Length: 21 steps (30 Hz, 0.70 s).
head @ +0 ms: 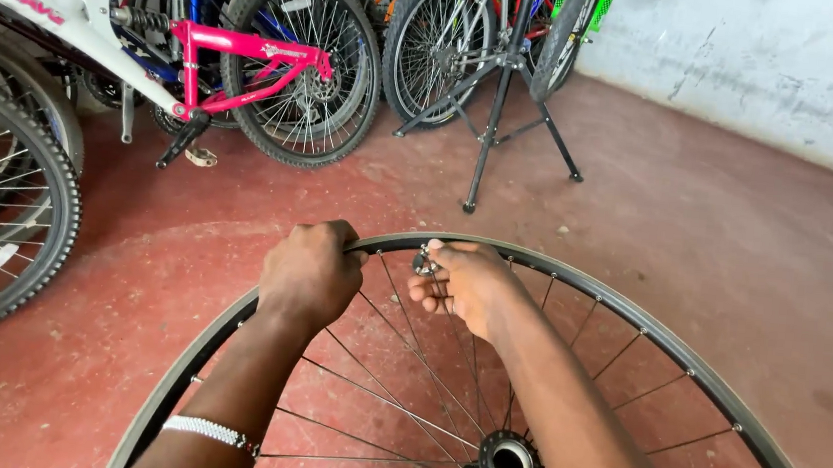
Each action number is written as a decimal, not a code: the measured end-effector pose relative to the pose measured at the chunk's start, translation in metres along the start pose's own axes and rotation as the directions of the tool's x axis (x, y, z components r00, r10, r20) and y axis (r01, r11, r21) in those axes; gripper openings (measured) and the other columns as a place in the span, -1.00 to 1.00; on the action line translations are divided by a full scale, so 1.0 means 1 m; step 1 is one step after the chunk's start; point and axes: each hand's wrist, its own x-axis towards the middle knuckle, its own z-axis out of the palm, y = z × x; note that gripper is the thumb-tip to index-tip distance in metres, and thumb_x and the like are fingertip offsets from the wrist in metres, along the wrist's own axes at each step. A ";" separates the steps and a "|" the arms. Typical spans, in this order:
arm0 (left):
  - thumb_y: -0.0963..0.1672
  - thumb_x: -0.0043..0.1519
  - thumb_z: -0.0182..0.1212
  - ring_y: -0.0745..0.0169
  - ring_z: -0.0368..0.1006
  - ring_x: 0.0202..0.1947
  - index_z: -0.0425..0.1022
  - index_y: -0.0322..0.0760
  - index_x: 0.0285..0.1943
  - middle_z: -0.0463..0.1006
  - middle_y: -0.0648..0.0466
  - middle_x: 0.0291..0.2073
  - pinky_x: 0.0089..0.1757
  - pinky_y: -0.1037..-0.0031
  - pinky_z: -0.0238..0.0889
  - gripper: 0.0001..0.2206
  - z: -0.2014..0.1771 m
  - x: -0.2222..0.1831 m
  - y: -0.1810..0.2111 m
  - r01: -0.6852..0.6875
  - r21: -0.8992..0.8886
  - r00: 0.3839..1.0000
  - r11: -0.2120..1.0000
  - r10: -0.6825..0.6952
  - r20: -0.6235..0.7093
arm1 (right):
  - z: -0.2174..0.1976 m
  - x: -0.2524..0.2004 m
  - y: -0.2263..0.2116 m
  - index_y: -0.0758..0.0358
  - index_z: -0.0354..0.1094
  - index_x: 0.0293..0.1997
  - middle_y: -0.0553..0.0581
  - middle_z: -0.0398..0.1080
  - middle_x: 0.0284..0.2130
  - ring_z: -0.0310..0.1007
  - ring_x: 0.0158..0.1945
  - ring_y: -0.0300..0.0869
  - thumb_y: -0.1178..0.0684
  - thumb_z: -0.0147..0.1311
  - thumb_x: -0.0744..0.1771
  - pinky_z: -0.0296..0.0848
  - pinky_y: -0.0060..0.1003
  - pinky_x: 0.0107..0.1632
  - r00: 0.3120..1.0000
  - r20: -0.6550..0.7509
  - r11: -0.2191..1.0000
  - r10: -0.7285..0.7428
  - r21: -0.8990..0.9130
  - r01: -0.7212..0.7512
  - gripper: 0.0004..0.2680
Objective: Using a spoke wrench to tighten and adjust the tension of spokes on a detached bicycle wheel.
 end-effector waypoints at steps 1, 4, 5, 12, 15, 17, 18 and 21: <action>-0.03 0.21 0.10 -0.21 0.60 -0.01 0.68 0.00 -0.01 0.69 -0.09 -0.17 0.03 0.08 0.45 -0.72 0.001 0.002 -0.001 0.001 0.000 1.000 1.000 -0.001 0.003 | -0.001 0.002 0.001 0.36 0.27 0.08 0.44 0.49 -0.33 0.58 -0.44 0.01 0.02 -0.02 0.42 0.59 -0.22 -0.44 1.000 -0.001 1.000 0.003 0.000 -0.003 -0.79; -0.03 0.20 0.10 -0.23 0.60 -0.01 0.69 0.00 -0.03 0.69 -0.10 -0.17 0.02 0.07 0.45 -0.73 0.005 0.004 -0.003 0.000 -0.007 1.000 1.000 0.000 -0.006 | -0.003 0.004 0.004 0.36 0.26 0.07 0.49 0.49 -0.30 0.59 -0.42 0.04 0.02 -0.03 0.43 0.61 -0.19 -0.42 1.000 0.004 1.000 -0.006 0.001 0.006 -0.80; -0.03 0.20 0.11 -0.21 0.61 -0.01 0.69 0.01 -0.03 0.69 -0.09 -0.18 0.02 0.08 0.45 -0.73 0.006 0.005 -0.003 0.001 0.003 1.000 1.000 -0.001 -0.001 | -0.003 0.003 0.004 0.37 0.26 0.08 0.49 0.49 -0.29 0.59 -0.41 0.04 0.02 -0.04 0.43 0.61 -0.19 -0.42 1.000 0.000 1.000 0.001 -0.001 -0.001 -0.79; -0.01 0.19 0.16 -0.15 0.59 0.03 0.68 0.06 -0.02 0.69 -0.03 -0.14 0.06 0.10 0.44 -0.74 0.004 0.005 -0.005 0.020 0.011 1.000 1.000 -0.020 0.016 | -0.007 0.009 0.004 0.40 0.23 0.04 0.55 0.48 -0.25 0.59 -0.38 0.09 0.01 -0.13 0.46 0.62 -0.14 -0.38 1.000 0.018 0.999 0.021 0.027 -0.022 -0.79; -0.03 0.19 0.14 -0.14 0.60 0.02 0.68 0.06 -0.02 0.69 -0.03 -0.15 0.05 0.09 0.45 -0.74 0.005 0.007 -0.004 0.018 0.005 1.000 1.000 -0.018 0.008 | -0.005 0.003 0.001 0.43 0.24 0.04 0.54 0.49 -0.25 0.59 -0.38 0.07 0.02 -0.15 0.46 0.62 -0.14 -0.37 1.000 0.010 1.000 0.025 0.007 -0.025 -0.78; -0.03 0.19 0.14 -0.13 0.60 0.02 0.68 0.06 -0.02 0.69 -0.02 -0.15 0.06 0.10 0.44 -0.74 0.005 0.007 -0.004 0.026 0.004 1.000 1.000 -0.026 0.015 | -0.005 0.004 0.001 0.46 0.25 0.02 0.55 0.50 -0.24 0.60 -0.37 0.08 0.03 -0.16 0.46 0.63 -0.13 -0.36 0.999 0.005 0.999 0.034 0.001 -0.034 -0.78; -0.02 0.19 0.15 -0.12 0.60 0.02 0.68 0.06 -0.01 0.69 -0.01 -0.14 0.07 0.10 0.44 -0.74 0.005 0.006 -0.005 0.033 0.005 0.999 0.999 -0.033 0.028 | -0.005 0.004 0.002 0.48 0.26 0.01 0.56 0.50 -0.22 0.60 -0.36 0.09 0.05 -0.17 0.46 0.63 -0.12 -0.34 0.999 -0.002 0.999 0.048 -0.003 -0.048 -0.79; -0.04 0.20 0.14 -0.14 0.60 0.02 0.68 0.03 0.01 0.69 -0.04 -0.14 0.07 0.09 0.44 -0.73 0.004 0.005 -0.004 0.036 -0.004 0.999 0.999 -0.036 0.022 | -0.002 -0.001 -0.002 0.51 0.27 -0.01 0.56 0.51 -0.23 0.61 -0.36 0.08 0.08 -0.19 0.46 0.63 -0.11 -0.34 0.998 0.003 0.997 0.069 0.027 -0.070 -0.79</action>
